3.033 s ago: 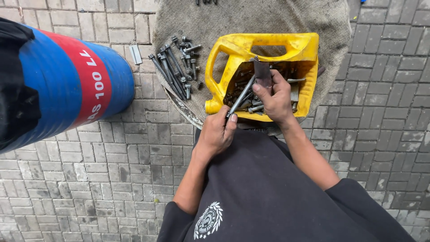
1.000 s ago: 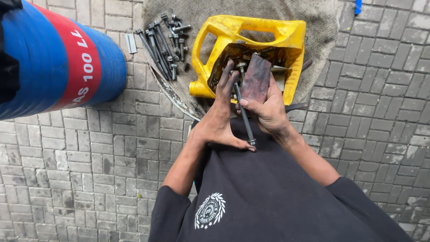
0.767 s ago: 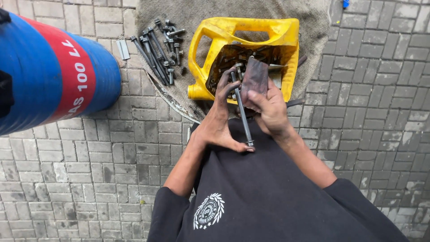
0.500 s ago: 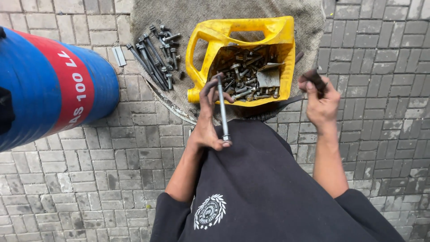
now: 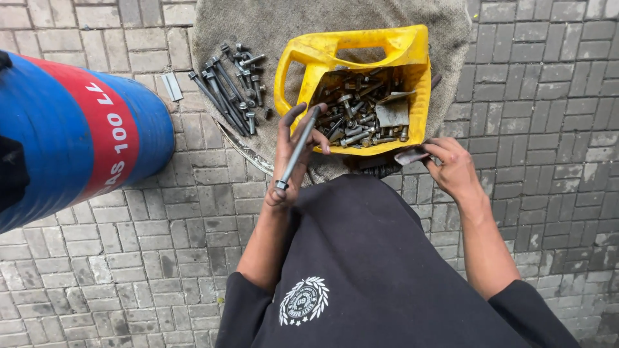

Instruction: The person holds a bolt and rotates it in their hands, then uses a wire brush to scrub the bolt's surface. They continue to scrub the bolt with the wire brush, rotating it to clean different sides.

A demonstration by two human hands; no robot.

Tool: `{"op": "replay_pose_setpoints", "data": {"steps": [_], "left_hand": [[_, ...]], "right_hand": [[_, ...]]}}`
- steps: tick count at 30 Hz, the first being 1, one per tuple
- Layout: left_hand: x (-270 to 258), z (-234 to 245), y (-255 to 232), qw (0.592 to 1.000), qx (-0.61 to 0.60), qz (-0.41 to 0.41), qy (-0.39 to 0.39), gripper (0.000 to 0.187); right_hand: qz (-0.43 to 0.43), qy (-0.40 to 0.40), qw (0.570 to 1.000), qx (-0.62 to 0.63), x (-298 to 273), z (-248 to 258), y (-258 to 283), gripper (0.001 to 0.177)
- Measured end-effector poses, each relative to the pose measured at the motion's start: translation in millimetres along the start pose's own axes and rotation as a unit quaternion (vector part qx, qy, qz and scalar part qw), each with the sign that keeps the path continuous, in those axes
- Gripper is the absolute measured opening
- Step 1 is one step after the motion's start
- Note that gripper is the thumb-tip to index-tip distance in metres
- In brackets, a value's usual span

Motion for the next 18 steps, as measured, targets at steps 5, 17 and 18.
{"op": "replay_pose_setpoints", "data": {"steps": [5,17,18], "left_hand": [[10,-16,-42,1.0,0.014,0.025,-0.009,0.134],[5,-16,-62,0.993,0.113,-0.006,0.018,0.128],[4,-16,-64,0.994,0.108,0.005,0.017,0.132]], "right_hand": [[-0.107,0.122,0.986,0.043,21,80,35,0.026],[-0.09,0.117,0.985,0.091,73,178,116,0.025],[-0.074,0.088,0.99,0.083,77,188,124,0.023]]}}
Point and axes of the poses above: each hand's wrist, its own x-axis towards the middle knuckle, its own z-axis out of the back of the hand, y = z × x, the point moved 6 cm from there along x, towards the middle knuckle, and after that the axes turned 9 degrees about -y, right-handed, at the moved point
